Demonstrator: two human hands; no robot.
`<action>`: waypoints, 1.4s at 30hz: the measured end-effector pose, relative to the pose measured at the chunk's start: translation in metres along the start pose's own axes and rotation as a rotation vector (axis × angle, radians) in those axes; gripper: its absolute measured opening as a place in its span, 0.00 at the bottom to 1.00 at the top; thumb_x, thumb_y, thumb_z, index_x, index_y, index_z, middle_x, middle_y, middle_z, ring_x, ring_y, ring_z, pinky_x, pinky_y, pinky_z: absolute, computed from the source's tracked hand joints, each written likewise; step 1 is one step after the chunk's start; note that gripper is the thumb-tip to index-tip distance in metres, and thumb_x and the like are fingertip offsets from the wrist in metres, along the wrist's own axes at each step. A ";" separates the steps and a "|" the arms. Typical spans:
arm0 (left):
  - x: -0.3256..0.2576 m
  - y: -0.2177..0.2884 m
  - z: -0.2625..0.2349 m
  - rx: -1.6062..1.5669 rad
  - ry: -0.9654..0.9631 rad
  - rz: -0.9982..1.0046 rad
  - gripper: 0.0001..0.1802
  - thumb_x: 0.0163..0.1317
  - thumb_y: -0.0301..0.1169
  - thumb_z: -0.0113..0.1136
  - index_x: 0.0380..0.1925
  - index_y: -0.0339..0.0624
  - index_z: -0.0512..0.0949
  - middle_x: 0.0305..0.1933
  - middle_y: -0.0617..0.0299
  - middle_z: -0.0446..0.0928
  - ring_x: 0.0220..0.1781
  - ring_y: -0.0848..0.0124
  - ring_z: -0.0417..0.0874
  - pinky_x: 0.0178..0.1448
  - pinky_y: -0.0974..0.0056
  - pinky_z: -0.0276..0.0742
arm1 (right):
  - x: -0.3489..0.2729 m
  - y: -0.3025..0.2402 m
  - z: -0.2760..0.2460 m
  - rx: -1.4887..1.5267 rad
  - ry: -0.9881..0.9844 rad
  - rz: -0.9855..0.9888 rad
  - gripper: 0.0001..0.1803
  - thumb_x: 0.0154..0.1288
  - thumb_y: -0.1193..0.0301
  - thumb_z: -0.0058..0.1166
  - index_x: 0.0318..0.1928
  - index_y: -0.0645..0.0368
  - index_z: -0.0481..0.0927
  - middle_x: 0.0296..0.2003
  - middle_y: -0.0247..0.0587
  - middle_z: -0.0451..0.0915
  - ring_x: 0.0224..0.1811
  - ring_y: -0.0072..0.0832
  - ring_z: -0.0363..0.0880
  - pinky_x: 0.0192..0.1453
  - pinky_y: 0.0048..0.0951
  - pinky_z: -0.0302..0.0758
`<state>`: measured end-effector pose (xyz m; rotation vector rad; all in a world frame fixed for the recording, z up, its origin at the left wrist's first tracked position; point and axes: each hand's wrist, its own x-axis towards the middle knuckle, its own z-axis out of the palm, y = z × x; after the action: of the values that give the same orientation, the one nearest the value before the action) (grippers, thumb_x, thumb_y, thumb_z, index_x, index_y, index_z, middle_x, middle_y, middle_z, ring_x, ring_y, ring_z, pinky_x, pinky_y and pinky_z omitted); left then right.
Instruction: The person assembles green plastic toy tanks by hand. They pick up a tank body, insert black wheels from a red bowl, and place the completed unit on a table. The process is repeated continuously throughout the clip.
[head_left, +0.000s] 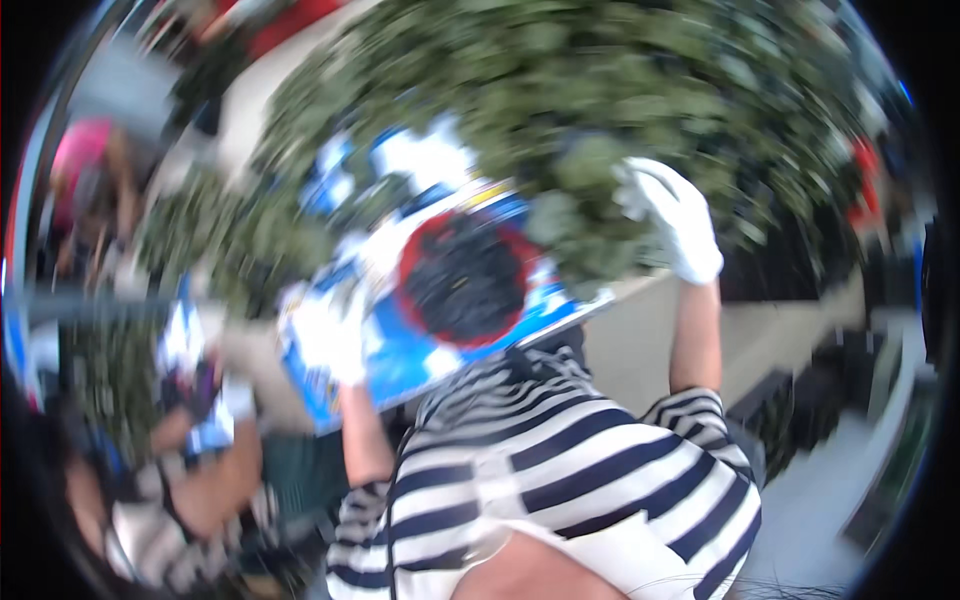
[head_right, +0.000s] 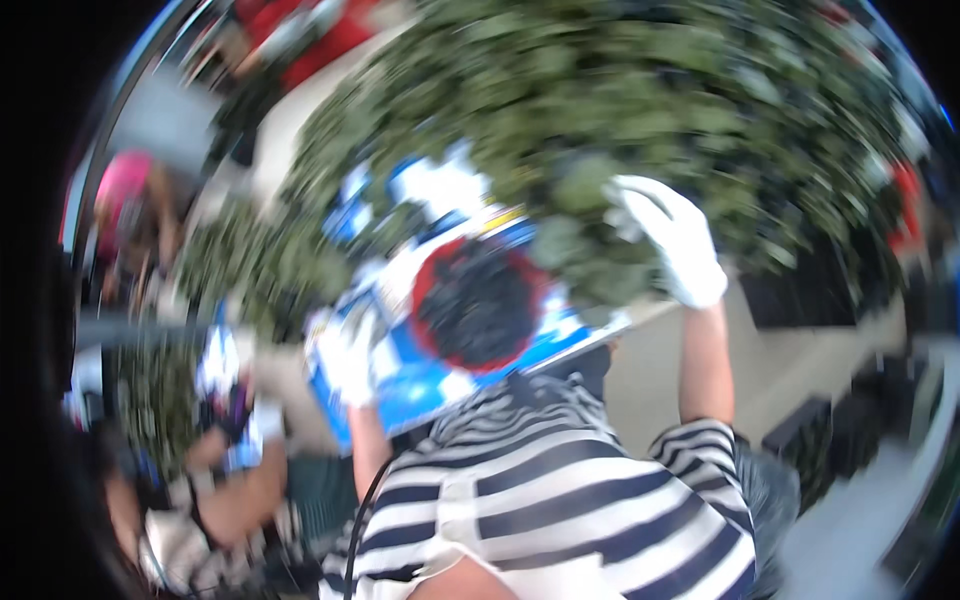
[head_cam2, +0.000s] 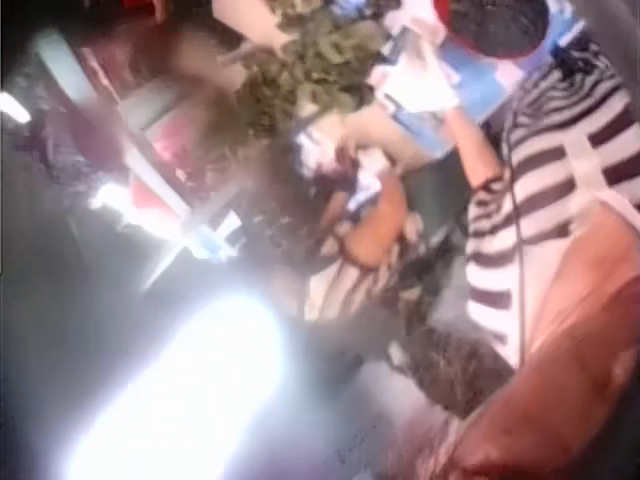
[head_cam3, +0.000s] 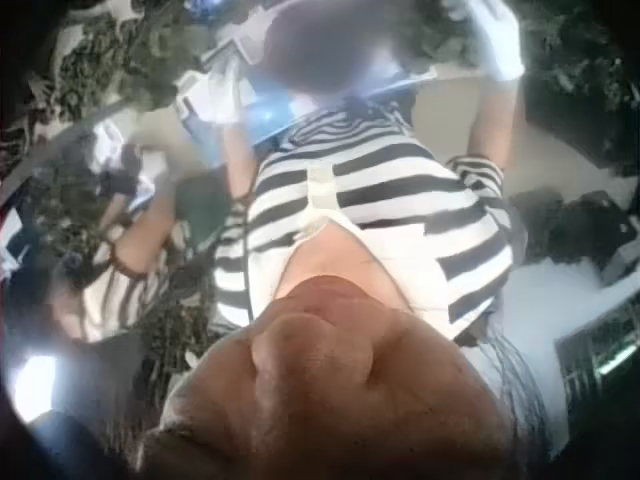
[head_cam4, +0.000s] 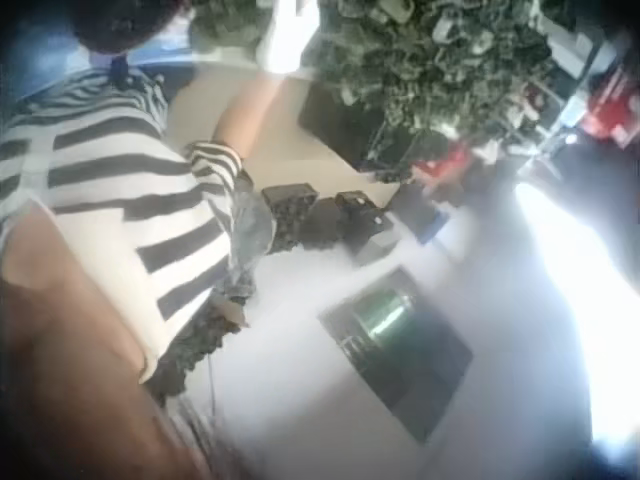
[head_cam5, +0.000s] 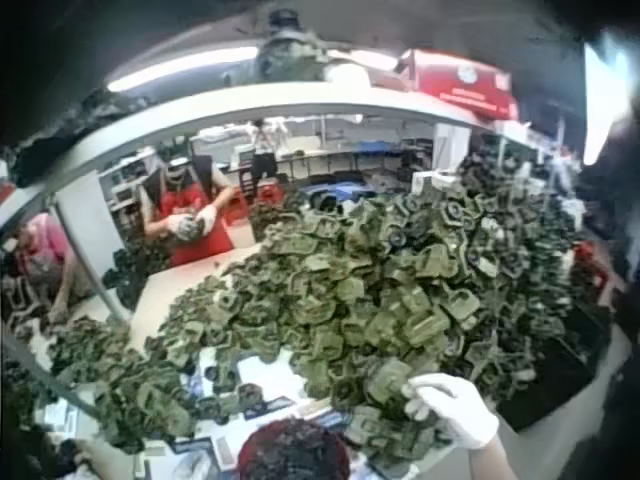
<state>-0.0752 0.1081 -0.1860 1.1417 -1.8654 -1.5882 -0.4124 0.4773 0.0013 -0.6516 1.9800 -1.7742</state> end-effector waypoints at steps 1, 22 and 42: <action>0.000 -0.016 -0.011 -0.068 0.013 -0.013 0.16 0.64 0.27 0.63 0.52 0.38 0.78 0.44 0.59 0.81 0.42 0.68 0.79 0.50 0.64 0.77 | -0.009 0.007 0.032 0.056 -0.032 0.066 0.20 0.73 0.67 0.50 0.59 0.68 0.75 0.48 0.46 0.83 0.36 0.25 0.80 0.42 0.26 0.76; 0.128 0.115 -0.078 1.563 -0.236 0.599 0.37 0.50 0.28 0.60 0.66 0.55 0.69 0.71 0.58 0.62 0.78 0.53 0.54 0.74 0.41 0.49 | -0.030 0.062 0.202 -0.837 -0.352 -0.200 0.13 0.64 0.68 0.60 0.48 0.56 0.81 0.42 0.49 0.83 0.43 0.49 0.83 0.46 0.42 0.80; -0.050 0.064 -0.049 0.726 -0.079 -0.346 0.28 0.45 0.42 0.75 0.43 0.37 0.79 0.42 0.45 0.84 0.47 0.50 0.84 0.54 0.54 0.78 | 0.030 0.096 0.251 -1.162 -0.507 -0.067 0.14 0.62 0.62 0.55 0.45 0.50 0.86 0.43 0.46 0.85 0.47 0.44 0.83 0.54 0.43 0.78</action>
<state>-0.0287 0.1195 -0.1035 1.7982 -2.4992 -1.1235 -0.2987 0.2655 -0.1216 -1.3239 2.4274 -0.2198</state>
